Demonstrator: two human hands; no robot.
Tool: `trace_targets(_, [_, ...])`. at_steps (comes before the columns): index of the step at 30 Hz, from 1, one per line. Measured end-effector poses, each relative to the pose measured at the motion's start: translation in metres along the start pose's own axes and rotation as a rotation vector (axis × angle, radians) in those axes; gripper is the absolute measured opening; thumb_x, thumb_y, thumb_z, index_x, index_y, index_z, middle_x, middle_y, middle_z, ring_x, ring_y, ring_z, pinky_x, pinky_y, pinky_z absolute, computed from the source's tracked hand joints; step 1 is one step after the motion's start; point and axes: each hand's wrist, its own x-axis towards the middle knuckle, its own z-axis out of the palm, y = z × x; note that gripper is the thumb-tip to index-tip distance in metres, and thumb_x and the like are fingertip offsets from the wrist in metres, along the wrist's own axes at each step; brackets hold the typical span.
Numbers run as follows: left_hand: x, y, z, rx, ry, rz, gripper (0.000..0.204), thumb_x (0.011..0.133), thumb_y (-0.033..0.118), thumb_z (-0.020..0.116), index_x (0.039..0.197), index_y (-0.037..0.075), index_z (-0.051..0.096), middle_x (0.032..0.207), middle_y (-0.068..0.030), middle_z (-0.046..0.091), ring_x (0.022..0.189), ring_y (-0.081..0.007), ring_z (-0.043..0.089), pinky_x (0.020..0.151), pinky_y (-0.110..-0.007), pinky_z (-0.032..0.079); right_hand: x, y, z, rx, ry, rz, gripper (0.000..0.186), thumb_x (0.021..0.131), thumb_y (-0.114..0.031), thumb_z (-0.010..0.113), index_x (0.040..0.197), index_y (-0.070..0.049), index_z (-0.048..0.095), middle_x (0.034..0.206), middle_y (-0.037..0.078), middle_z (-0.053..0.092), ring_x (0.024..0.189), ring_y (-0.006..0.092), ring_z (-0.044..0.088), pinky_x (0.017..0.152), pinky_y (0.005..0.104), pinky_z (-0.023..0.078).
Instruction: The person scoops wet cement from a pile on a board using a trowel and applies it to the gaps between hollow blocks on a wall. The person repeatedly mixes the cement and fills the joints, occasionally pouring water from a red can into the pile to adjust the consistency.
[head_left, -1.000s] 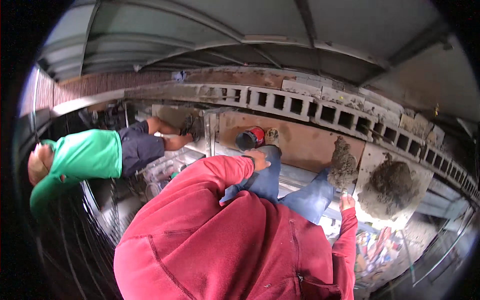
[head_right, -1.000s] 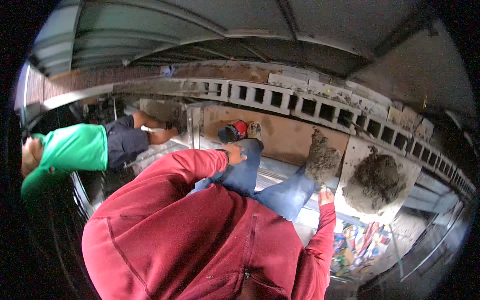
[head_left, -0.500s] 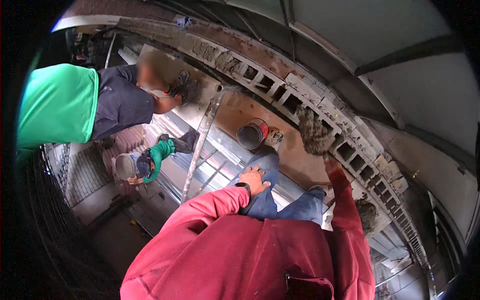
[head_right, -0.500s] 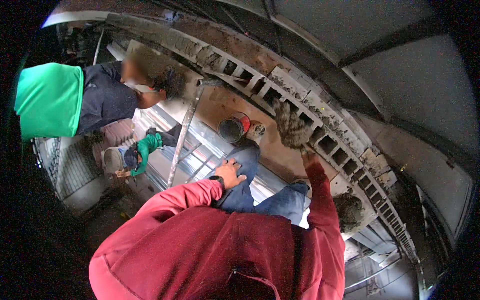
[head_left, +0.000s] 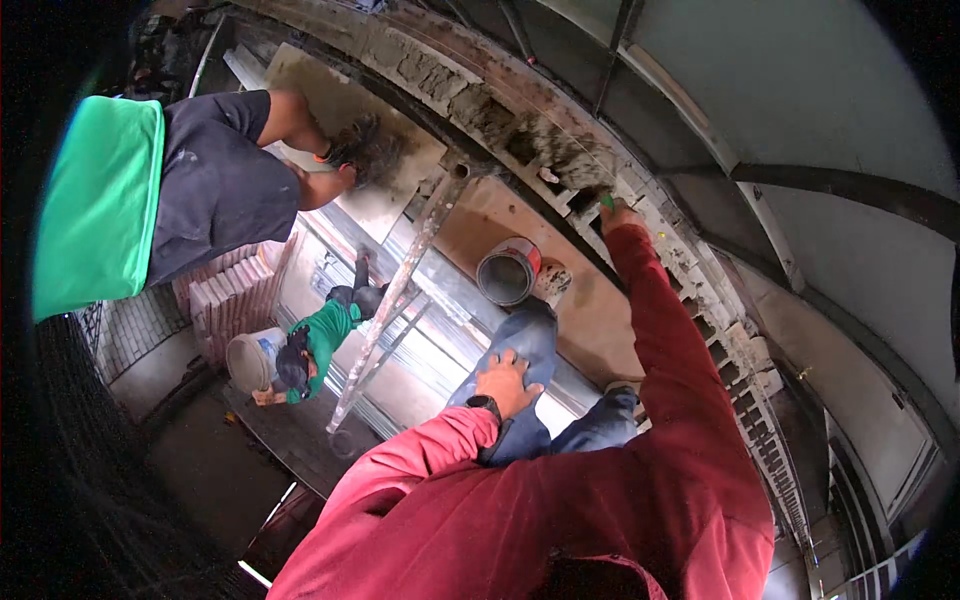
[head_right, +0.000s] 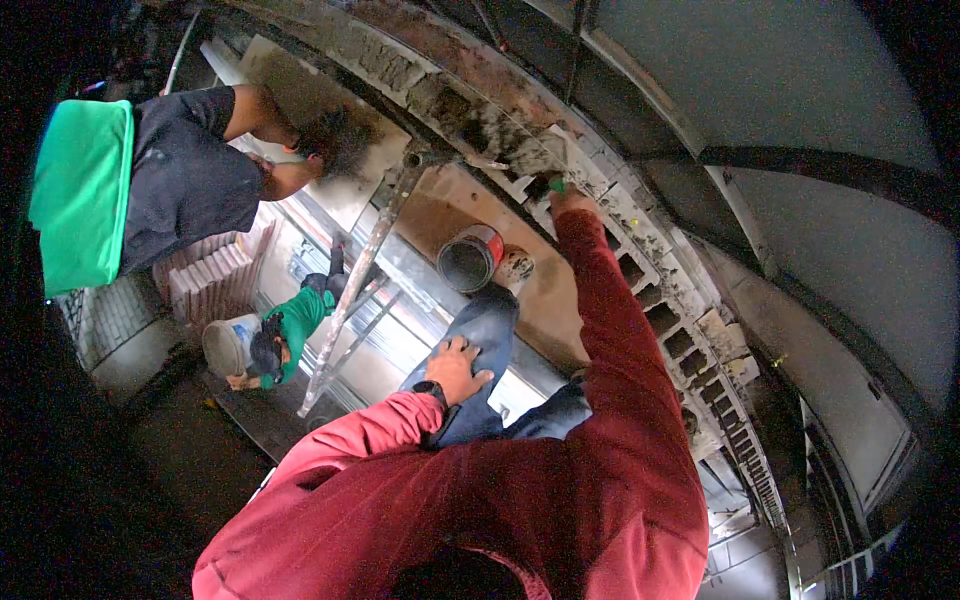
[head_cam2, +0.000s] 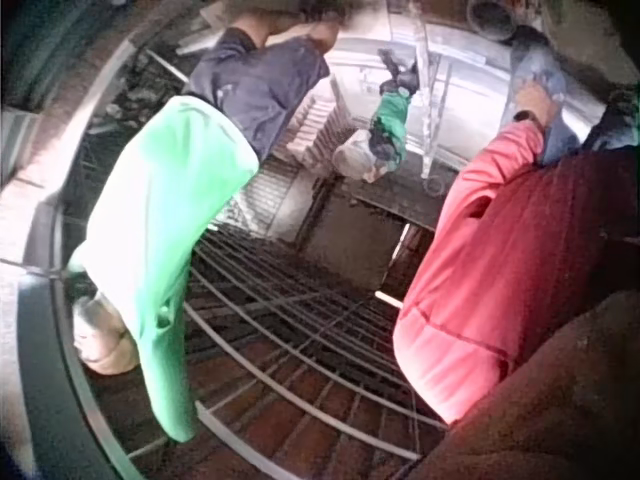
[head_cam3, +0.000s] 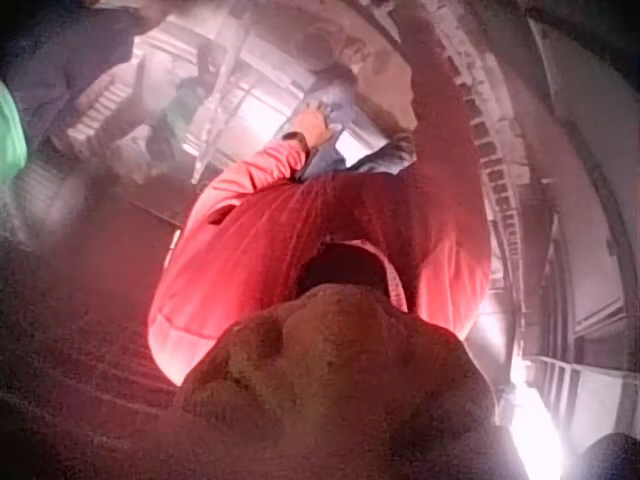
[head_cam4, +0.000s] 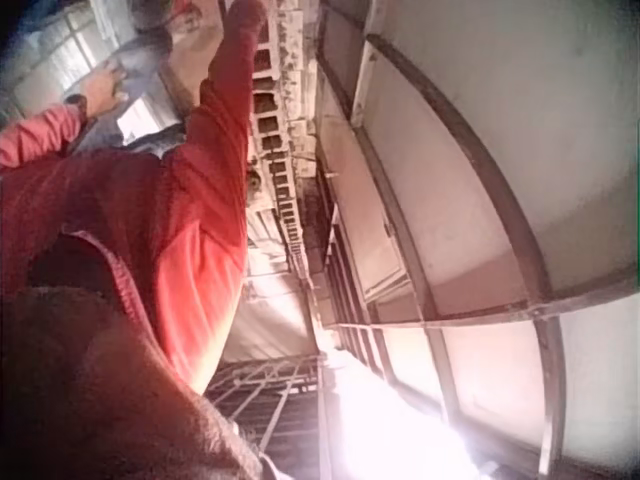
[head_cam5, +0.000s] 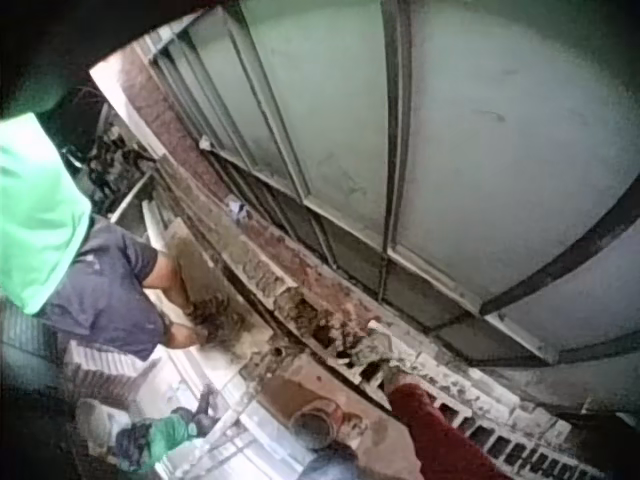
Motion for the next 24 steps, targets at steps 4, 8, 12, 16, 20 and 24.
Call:
trace_targets(4, [0.015, 0.008, -0.016, 0.022, -0.014, 0.018, 0.057, 0.075, 0.048, 0.064, 0.118, 0.010, 0.060, 0.119, -0.0116, 0.046, 0.114, -0.0339, 0.043, 0.091, -0.047, 0.043, 0.062, -0.005, 0.033, -0.362, -0.204, -0.069, 0.037, 0.087, -0.038, 0.049, 0.109, -0.008, 0.056, 0.109, 0.020, 0.061, 0.099, 0.0376, 0.059, 0.085, 0.0450, 0.048])
trace_targets(8, [0.013, -0.002, -0.008, -0.001, -0.002, 0.006, 0.057, 0.075, 0.048, 0.065, 0.117, 0.010, 0.060, 0.119, -0.0112, 0.046, 0.114, -0.0340, 0.043, 0.091, -0.047, 0.043, 0.052, 0.006, 0.076, -0.148, 0.081, -0.125, 0.035, 0.085, -0.027, 0.053, 0.114, -0.007, 0.054, 0.111, 0.019, 0.057, 0.099, 0.0364, 0.057, 0.085, 0.0436, 0.048])
trace_targets(12, [0.012, -0.009, -0.005, -0.030, -0.018, -0.016, 0.057, 0.074, 0.047, 0.066, 0.117, 0.010, 0.060, 0.118, -0.0112, 0.047, 0.114, -0.0339, 0.043, 0.091, -0.047, 0.043, 0.006, 0.030, 0.084, 0.069, 0.218, -0.173, 0.036, 0.084, -0.020, 0.054, 0.117, -0.006, 0.051, 0.109, 0.021, 0.055, 0.096, 0.0380, 0.055, 0.086, 0.0436, 0.047])
trace_targets(16, [0.013, -0.007, -0.013, -0.043, -0.038, -0.046, 0.057, 0.074, 0.046, 0.066, 0.117, 0.010, 0.059, 0.117, -0.0114, 0.047, 0.114, -0.0338, 0.042, 0.091, -0.047, 0.042, -0.047, 0.064, 0.088, 0.134, 0.271, -0.060, 0.045, 0.086, -0.031, 0.052, 0.122, -0.005, 0.046, 0.107, 0.022, 0.058, 0.091, 0.0397, 0.059, 0.079, 0.0434, 0.050])
trace_targets(20, [0.018, -0.007, -0.014, -0.049, -0.050, -0.042, 0.056, 0.075, 0.046, 0.066, 0.117, 0.010, 0.059, 0.118, -0.0115, 0.047, 0.115, -0.0338, 0.042, 0.092, -0.048, 0.042, -0.064, 0.082, 0.104, 0.187, 0.098, 0.228, 0.039, 0.081, -0.033, 0.059, 0.111, -0.008, 0.057, 0.098, 0.021, 0.063, 0.090, 0.0407, 0.060, 0.077, 0.0477, 0.048])
trace_targets(24, [0.022, -0.006, -0.014, -0.032, -0.040, -0.030, 0.056, 0.075, 0.046, 0.066, 0.117, 0.010, 0.059, 0.119, -0.0114, 0.046, 0.115, -0.0337, 0.042, 0.091, -0.048, 0.042, -0.021, 0.083, 0.105, 0.168, 0.013, -0.014, 0.038, 0.082, -0.037, 0.055, 0.107, -0.010, 0.061, 0.098, 0.021, 0.063, 0.091, 0.0395, 0.061, 0.076, 0.0473, 0.048])
